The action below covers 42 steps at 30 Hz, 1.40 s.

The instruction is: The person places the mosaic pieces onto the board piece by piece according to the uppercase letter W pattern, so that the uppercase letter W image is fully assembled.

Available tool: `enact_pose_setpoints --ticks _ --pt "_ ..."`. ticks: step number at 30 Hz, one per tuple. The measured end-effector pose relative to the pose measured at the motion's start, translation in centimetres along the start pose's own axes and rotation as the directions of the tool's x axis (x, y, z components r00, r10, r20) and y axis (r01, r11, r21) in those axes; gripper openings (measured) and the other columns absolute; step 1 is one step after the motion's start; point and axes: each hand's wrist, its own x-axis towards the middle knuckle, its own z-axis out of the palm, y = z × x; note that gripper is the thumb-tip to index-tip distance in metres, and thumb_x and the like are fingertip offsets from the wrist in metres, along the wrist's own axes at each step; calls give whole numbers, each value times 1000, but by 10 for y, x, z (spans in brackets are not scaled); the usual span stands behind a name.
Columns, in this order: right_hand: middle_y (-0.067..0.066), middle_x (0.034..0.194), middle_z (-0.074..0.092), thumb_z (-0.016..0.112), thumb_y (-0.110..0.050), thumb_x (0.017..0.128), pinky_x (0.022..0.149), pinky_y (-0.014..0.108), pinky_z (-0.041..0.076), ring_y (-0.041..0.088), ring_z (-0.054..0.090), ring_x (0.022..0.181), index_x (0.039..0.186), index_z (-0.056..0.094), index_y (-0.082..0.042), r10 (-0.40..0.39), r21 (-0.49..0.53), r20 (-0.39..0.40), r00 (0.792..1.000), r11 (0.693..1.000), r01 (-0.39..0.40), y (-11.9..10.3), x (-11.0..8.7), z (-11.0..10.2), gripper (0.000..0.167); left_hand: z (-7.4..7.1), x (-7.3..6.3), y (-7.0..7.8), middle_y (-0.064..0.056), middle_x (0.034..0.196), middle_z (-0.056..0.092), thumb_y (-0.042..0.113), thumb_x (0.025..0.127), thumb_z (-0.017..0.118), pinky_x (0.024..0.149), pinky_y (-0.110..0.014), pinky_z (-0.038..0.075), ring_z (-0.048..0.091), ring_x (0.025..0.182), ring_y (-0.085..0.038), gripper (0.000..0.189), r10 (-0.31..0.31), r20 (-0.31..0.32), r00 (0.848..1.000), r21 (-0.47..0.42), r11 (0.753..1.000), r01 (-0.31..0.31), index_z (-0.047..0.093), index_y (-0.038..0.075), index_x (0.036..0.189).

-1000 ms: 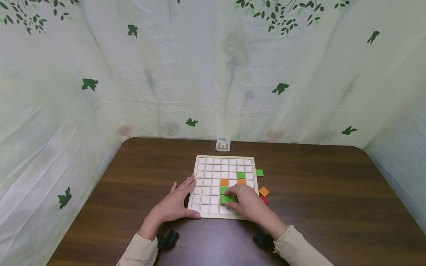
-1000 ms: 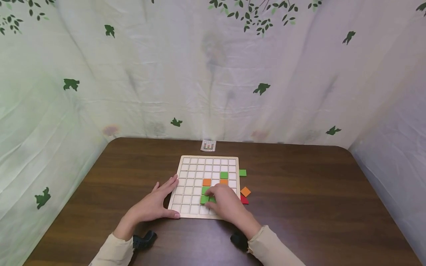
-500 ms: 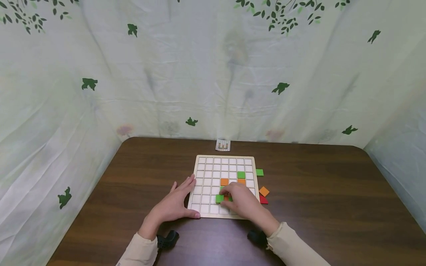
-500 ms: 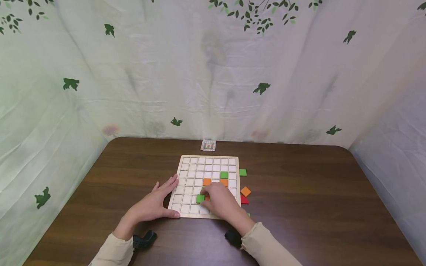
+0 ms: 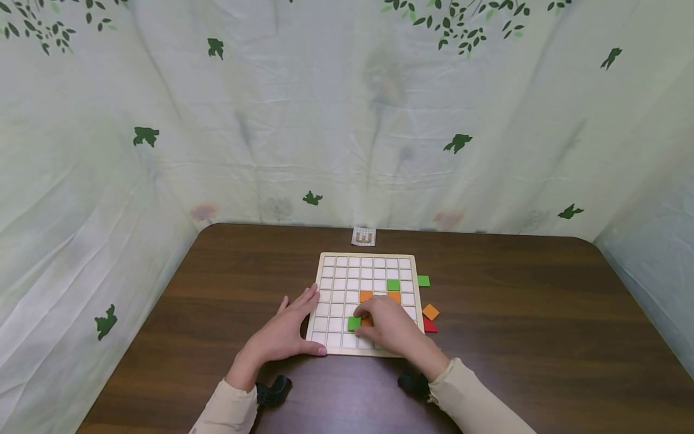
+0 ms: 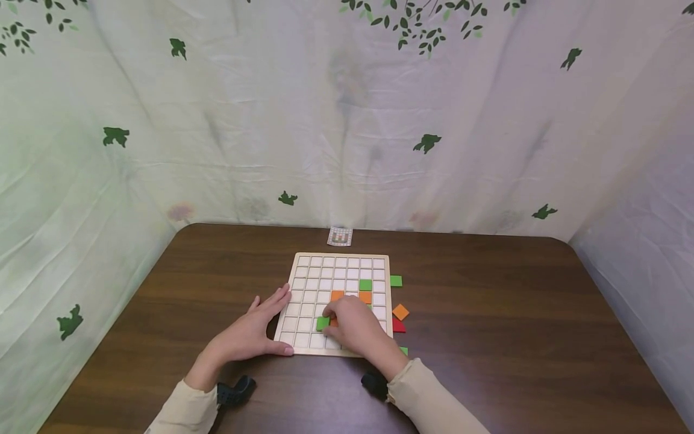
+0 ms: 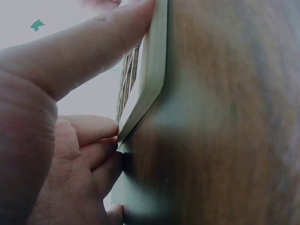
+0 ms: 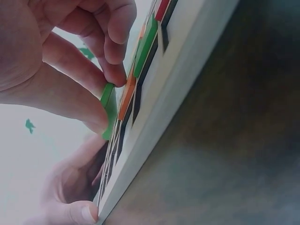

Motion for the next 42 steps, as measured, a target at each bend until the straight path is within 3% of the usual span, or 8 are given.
enact_pose_setpoints --ticks 30,36,42 --pt "-1 84 67 85 -17 80 72 28 48 12 53 78 97 77 -6 -29 -65 9 1000 997 30 -5 9 4 21 0 0 -2 -13 167 13 46 75 87 118 -64 1 13 153 -30 114 23 -4 1000 -9 1000 -23 24 -3 157" --pt "0 93 69 85 -14 79 79 32 52 15 59 86 103 76 -6 -1 -14 -2 1000 1000 1 -2 4 0 26 0 0 -1 -14 167 13 47 75 87 118 -64 2 13 153 -30 114 26 -5 1000 3 1000 -25 25 -3 157" --pt "0 99 70 84 -12 82 78 36 52 19 62 88 105 75 -8 26 77 -45 999 997 -23 9 -12 -16 25 -1 0 0 -16 167 14 47 76 87 118 -65 2 14 153 -32 114 32 -8 999 5 999 -32 25 -5 156"
